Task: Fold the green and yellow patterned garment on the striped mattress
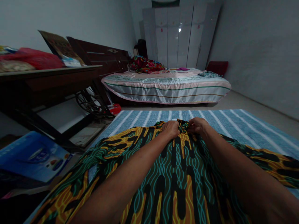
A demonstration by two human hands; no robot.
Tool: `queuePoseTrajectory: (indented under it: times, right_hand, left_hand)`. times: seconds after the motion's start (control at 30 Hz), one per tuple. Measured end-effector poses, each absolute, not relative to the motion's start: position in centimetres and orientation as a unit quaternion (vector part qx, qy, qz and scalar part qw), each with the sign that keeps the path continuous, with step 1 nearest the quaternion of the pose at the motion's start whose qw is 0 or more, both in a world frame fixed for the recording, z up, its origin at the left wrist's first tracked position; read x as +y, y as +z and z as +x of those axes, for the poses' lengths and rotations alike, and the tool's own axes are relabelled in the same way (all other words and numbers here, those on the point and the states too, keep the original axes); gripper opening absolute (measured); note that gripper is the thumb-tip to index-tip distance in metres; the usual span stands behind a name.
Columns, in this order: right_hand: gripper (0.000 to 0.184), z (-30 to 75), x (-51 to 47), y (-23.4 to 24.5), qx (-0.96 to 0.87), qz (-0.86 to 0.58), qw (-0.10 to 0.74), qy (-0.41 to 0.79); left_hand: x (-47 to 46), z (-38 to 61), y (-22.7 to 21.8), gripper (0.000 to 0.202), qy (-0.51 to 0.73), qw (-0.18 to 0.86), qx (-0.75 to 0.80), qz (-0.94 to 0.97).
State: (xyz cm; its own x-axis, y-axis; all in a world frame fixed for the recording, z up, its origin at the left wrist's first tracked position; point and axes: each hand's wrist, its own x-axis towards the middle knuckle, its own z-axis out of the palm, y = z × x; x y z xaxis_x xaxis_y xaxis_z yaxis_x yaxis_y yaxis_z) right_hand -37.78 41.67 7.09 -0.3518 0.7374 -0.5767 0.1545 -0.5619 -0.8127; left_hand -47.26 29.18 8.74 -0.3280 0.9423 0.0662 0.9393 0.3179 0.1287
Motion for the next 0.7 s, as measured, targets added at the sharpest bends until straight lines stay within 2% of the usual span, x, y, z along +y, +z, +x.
queuePoseTrajectory:
  times: [0.27,0.5,0.7]
  right_hand:
    - [0.033,-37.9,41.2,7.6,-0.435,-0.54,0.194,0.694]
    - [0.034,-37.7,41.3,7.5,-0.434,-0.532,0.192,0.702]
    - [0.032,-37.6,41.4,7.4,-0.425,-0.516,0.18,0.722]
  left_hand:
    - [30.3,-45.6,10.0,0.022,0.068,0.002,0.802,0.593]
    - [31.5,-46.2,8.8,0.026,0.138,0.055,0.81,0.568]
    - [31.1,-47.4,7.5,0.019,0.209,0.057,0.783,0.583]
